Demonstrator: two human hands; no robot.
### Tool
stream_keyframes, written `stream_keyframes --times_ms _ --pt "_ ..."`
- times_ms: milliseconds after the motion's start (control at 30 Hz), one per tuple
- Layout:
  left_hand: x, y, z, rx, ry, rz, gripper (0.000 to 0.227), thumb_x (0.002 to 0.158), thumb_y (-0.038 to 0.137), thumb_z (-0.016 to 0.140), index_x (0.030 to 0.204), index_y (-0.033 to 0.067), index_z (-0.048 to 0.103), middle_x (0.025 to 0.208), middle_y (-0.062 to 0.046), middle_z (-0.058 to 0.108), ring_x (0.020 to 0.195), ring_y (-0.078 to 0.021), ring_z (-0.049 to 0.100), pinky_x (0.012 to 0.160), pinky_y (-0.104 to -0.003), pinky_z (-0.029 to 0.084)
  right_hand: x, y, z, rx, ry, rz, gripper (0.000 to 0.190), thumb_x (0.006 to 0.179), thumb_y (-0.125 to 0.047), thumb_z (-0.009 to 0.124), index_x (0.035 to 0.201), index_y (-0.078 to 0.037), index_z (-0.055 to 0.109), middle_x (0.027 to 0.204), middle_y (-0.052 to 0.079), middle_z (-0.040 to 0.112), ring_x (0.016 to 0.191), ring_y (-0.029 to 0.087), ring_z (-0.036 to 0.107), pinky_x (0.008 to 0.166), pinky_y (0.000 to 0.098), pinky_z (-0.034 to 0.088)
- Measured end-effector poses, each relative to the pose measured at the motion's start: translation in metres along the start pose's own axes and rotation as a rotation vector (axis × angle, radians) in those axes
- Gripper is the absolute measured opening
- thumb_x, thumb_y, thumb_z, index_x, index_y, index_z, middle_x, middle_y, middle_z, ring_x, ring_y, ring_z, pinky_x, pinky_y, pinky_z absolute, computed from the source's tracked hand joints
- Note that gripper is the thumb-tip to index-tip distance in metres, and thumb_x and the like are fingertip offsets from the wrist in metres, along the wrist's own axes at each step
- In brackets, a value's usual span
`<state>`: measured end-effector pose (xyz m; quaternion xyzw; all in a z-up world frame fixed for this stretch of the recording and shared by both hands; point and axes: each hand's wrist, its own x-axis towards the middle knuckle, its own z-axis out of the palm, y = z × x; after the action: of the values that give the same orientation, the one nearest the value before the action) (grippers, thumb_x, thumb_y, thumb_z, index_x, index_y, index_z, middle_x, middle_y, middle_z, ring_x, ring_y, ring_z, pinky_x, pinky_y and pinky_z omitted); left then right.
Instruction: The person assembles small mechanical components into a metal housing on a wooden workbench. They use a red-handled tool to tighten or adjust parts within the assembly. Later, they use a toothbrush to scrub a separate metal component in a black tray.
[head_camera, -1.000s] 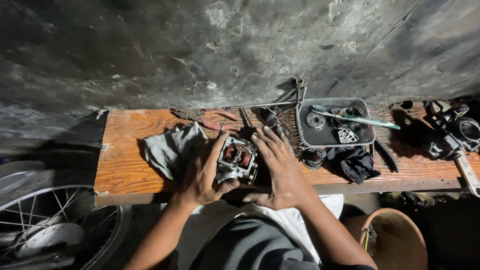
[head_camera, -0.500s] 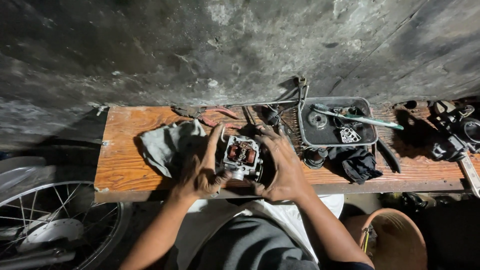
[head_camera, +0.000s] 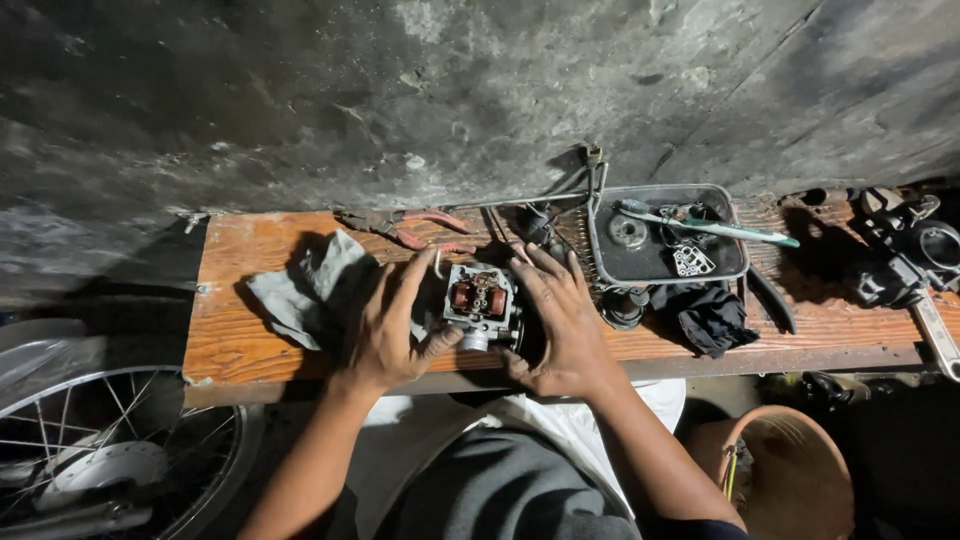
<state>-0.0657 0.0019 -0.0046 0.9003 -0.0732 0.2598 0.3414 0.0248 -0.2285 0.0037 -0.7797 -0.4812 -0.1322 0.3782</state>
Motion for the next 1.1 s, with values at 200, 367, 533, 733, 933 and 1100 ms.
stream_keyframes --times_ms 200,367,533,733,933,1100 --pt "0.001 0.009 0.002 -0.122 0.054 0.101 0.098 0.078 0.069 0.068 0.148 0.002 0.051 0.134 -0.032 0.055 0.121 -0.0524 0.058 0.1 -0.063 0.047 0.002 -0.004 -0.004 0.034 0.003 0.002 0.097 0.059 -0.021 0.077 0.148 0.002 0.048 0.144 0.021 0.06 0.139 0.047 0.051 0.118 0.0664 0.027" --pt "-0.002 -0.002 0.01 -0.104 0.084 0.108 0.103 0.073 0.067 0.077 0.148 0.002 0.051 0.136 -0.031 0.054 0.127 -0.0516 0.056 0.102 -0.06 0.046 0.003 -0.004 -0.003 0.039 0.008 0.011 0.094 0.061 -0.018 0.076 0.149 0.002 0.048 0.146 0.02 0.059 0.14 0.046 0.051 0.119 0.0651 0.028" --pt "-0.002 -0.003 0.009 -0.11 0.128 0.152 0.101 0.073 0.061 0.081 0.146 -0.003 0.052 0.134 -0.029 0.06 0.118 -0.0487 0.061 0.099 -0.055 0.049 0.0 -0.003 0.0 0.036 0.023 0.008 0.092 0.064 -0.019 0.077 0.148 0.002 0.048 0.143 0.021 0.061 0.138 0.048 0.052 0.118 0.0647 0.031" --pt "-0.002 -0.004 0.013 -0.178 0.182 0.162 0.099 0.072 0.058 0.084 0.143 -0.0057 0.056 0.137 -0.025 0.063 0.123 -0.0422 0.062 0.102 -0.049 0.049 -0.005 0.002 0.003 0.041 0.041 0.016 0.089 0.065 -0.02 0.077 0.147 0.001 0.05 0.14 0.02 0.063 0.137 0.048 0.053 0.117 0.0647 0.032" --pt "-0.002 0.0 0.012 -0.165 0.17 0.136 0.099 0.071 0.056 0.085 0.144 -0.0042 0.055 0.132 -0.024 0.066 0.118 -0.0415 0.064 0.105 -0.051 0.046 -0.003 -0.003 0.001 0.048 0.063 0.015 0.087 0.068 -0.02 0.079 0.147 -0.001 0.051 0.138 0.021 0.064 0.135 0.05 0.053 0.116 0.065 0.034" --pt "-0.005 -0.002 0.008 -0.109 0.23 0.074 0.096 0.079 0.065 0.071 0.145 -0.0031 0.055 0.11 -0.023 0.067 0.101 -0.0351 0.066 0.106 -0.049 0.043 -0.002 -0.009 -0.005 0.107 0.085 -0.015 0.08 0.073 -0.022 0.081 0.144 0.0 0.054 0.137 0.026 0.062 0.134 0.056 0.052 0.113 0.0681 0.037"
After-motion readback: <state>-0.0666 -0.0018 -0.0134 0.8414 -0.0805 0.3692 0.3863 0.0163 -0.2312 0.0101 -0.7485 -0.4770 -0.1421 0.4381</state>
